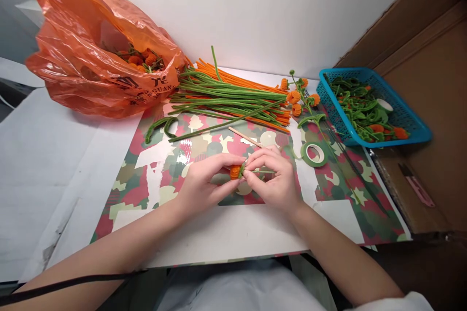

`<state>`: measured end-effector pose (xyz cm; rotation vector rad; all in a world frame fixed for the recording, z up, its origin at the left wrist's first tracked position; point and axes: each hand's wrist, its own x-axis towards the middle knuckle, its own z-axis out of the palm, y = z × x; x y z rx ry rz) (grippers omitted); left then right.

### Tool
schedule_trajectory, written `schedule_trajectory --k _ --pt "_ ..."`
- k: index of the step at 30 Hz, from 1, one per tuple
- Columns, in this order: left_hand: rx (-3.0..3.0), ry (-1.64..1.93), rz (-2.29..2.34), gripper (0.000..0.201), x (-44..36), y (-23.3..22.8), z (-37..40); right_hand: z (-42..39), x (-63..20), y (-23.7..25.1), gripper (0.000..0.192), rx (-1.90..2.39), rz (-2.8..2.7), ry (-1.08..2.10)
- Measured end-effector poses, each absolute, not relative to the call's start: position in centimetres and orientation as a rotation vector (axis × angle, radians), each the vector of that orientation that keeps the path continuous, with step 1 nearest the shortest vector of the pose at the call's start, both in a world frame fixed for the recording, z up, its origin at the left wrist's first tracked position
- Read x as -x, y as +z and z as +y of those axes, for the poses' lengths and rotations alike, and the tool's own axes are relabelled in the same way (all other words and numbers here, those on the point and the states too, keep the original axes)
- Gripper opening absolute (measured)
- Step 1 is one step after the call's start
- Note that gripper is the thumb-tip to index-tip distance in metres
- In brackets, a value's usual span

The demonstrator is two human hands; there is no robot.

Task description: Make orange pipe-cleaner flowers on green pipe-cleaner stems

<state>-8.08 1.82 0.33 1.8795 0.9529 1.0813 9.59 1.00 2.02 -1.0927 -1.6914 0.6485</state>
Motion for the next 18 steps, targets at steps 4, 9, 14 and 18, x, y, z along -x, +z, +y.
schedule_trajectory --k 4,9,14,18 --pt "-1.899 1.092 0.984 0.024 8.09 0.38 1.73 0.88 -9.39 2.02 0.017 1.108 -1.649 0.698" --pt "-1.681 1.063 0.982 0.027 8.02 0.16 1.72 0.86 -9.42 1.86 0.014 1.141 -1.587 0.754" --pt "-1.236 0.936 0.897 0.031 7.75 0.55 2.10 1.01 -9.75 1.60 0.008 1.102 -1.576 0.868" --pt "-1.009 0.854 0.867 0.036 7.73 0.94 2.43 1.08 -9.79 1.49 0.011 1.077 -1.603 0.846"
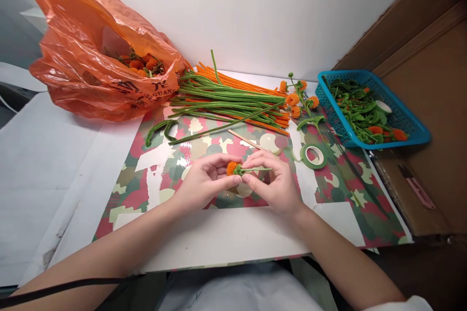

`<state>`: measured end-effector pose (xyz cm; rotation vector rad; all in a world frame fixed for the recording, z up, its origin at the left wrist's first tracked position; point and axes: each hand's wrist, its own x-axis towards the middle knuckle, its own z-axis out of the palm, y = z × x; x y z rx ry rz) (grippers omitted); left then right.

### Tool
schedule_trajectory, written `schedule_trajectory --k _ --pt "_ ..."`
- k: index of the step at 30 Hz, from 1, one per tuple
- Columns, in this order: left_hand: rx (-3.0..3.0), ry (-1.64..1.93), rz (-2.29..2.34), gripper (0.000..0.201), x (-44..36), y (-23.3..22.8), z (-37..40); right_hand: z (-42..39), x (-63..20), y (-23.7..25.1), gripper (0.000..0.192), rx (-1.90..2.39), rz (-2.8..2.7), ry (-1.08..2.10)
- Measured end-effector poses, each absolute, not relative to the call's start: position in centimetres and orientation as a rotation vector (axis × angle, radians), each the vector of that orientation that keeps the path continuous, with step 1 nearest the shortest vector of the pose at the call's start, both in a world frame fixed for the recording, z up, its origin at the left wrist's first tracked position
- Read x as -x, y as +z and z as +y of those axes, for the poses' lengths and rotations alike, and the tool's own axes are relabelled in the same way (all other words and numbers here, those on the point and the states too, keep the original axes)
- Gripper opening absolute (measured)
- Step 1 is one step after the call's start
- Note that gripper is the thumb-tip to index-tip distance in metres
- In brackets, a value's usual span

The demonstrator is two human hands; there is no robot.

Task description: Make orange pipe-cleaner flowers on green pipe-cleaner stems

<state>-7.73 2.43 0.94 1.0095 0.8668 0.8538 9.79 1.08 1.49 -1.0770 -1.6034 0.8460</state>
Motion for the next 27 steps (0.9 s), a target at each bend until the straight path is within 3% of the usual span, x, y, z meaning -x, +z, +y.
schedule_trajectory --k 12,27 --pt "-0.948 0.646 0.759 0.041 7.9 1.1 2.7 1.4 -10.7 2.1 0.008 1.064 -1.914 0.603" --pt "-1.022 0.585 0.738 0.033 7.9 1.1 2.7 1.2 -10.2 1.9 0.015 1.055 -1.964 0.607"
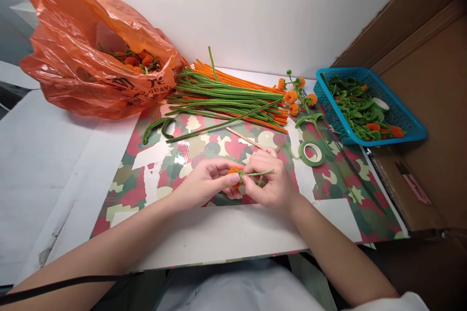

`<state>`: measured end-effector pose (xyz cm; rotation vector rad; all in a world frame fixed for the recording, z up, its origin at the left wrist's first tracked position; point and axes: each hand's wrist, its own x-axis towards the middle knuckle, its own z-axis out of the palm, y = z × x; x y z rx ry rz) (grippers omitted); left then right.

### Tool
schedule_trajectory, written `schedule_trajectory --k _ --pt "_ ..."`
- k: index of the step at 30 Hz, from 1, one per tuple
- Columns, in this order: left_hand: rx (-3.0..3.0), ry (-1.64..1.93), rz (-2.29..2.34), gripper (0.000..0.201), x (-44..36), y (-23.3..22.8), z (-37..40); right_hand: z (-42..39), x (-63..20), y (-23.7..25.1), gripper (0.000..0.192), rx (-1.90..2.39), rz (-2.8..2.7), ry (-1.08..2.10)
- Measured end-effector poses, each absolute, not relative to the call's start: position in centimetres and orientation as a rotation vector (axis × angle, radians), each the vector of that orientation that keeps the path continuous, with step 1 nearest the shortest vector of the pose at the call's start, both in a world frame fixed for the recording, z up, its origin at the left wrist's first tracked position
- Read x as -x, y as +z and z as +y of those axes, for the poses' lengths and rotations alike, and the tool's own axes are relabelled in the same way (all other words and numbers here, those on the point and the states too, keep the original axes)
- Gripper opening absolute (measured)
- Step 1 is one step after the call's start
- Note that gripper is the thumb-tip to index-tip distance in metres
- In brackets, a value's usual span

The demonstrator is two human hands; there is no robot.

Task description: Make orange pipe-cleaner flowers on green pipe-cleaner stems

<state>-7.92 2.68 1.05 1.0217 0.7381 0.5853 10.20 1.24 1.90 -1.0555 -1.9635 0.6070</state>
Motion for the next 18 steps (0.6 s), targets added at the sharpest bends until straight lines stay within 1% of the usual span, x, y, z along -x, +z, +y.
schedule_trajectory --k 6,15,18 --pt "-1.077 0.657 0.789 0.025 7.7 1.7 2.2 1.2 -9.9 1.5 0.020 1.029 -1.960 0.643" --pt "-1.293 0.778 0.712 0.035 8.0 0.5 1.9 1.2 -9.5 1.1 0.020 0.874 -1.942 0.485" --pt "-1.255 0.763 0.653 0.032 7.9 0.8 1.9 1.2 -9.5 1.1 0.020 0.881 -1.934 0.487"
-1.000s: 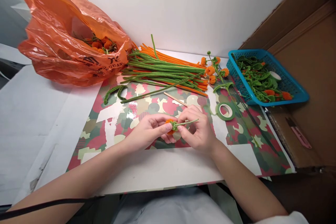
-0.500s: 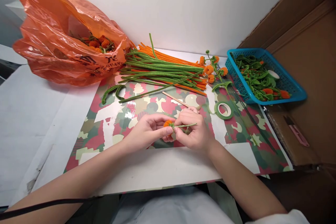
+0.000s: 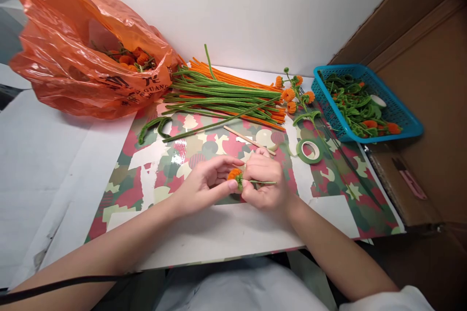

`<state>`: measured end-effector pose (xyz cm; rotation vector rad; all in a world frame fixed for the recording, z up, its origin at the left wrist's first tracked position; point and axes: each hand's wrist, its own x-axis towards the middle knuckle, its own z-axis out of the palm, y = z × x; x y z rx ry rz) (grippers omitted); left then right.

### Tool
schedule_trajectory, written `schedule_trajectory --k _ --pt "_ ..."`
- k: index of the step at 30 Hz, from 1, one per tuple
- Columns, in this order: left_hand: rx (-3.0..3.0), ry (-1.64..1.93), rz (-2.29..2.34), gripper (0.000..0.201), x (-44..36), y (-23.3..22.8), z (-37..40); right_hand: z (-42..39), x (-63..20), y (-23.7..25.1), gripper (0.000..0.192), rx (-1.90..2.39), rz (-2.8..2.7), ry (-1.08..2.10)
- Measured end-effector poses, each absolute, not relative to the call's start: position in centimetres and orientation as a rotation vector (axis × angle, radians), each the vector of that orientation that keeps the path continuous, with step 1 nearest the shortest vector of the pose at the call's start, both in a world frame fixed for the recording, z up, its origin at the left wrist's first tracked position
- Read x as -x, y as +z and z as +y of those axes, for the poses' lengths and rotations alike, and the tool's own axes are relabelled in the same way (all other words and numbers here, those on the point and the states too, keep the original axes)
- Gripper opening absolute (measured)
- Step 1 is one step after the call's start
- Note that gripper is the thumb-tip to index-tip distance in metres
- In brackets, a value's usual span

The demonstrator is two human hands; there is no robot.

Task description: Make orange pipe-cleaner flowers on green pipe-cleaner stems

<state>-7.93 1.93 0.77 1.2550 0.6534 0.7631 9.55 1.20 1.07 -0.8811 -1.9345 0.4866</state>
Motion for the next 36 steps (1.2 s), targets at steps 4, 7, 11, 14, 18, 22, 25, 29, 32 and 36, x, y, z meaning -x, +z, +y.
schedule_trajectory --k 4,7,11,14,18,22,25,29,32,36 --pt "-1.154 0.736 0.630 0.024 7.92 1.14 2.13 1.28 -9.84 1.25 0.019 0.883 -1.924 0.511" --pt "-1.102 0.724 0.653 0.021 8.02 1.17 2.28 1.31 -10.24 1.46 0.016 0.878 -1.951 0.606" --pt "-1.075 0.721 0.679 0.026 8.12 1.06 2.46 1.31 -10.56 1.40 0.015 0.896 -1.971 0.679" --pt "-1.075 0.701 0.704 0.028 8.14 1.03 2.53 1.32 -10.42 1.10 0.017 0.898 -1.946 0.632" --pt "-1.087 0.676 0.730 0.028 8.13 1.08 2.52 1.29 -10.11 0.94 0.017 0.901 -1.914 0.561" --pt "-1.068 0.658 0.702 0.023 8.10 1.22 2.47 1.28 -9.98 1.28 0.018 0.933 -1.904 0.549" --pt "-1.064 0.667 0.687 0.020 8.09 1.37 2.44 1.30 -10.00 1.53 0.019 0.935 -1.906 0.594" --pt "-1.096 0.685 0.709 0.017 8.09 1.43 2.38 1.27 -10.07 1.52 0.020 0.963 -1.928 0.615" --pt "-1.124 0.720 0.739 0.019 8.07 1.16 2.26 1.24 -10.04 1.33 0.020 0.994 -1.949 0.579" --pt "-1.162 0.761 0.756 0.026 8.08 0.53 2.05 1.21 -9.86 1.00 0.020 0.961 -1.940 0.525"
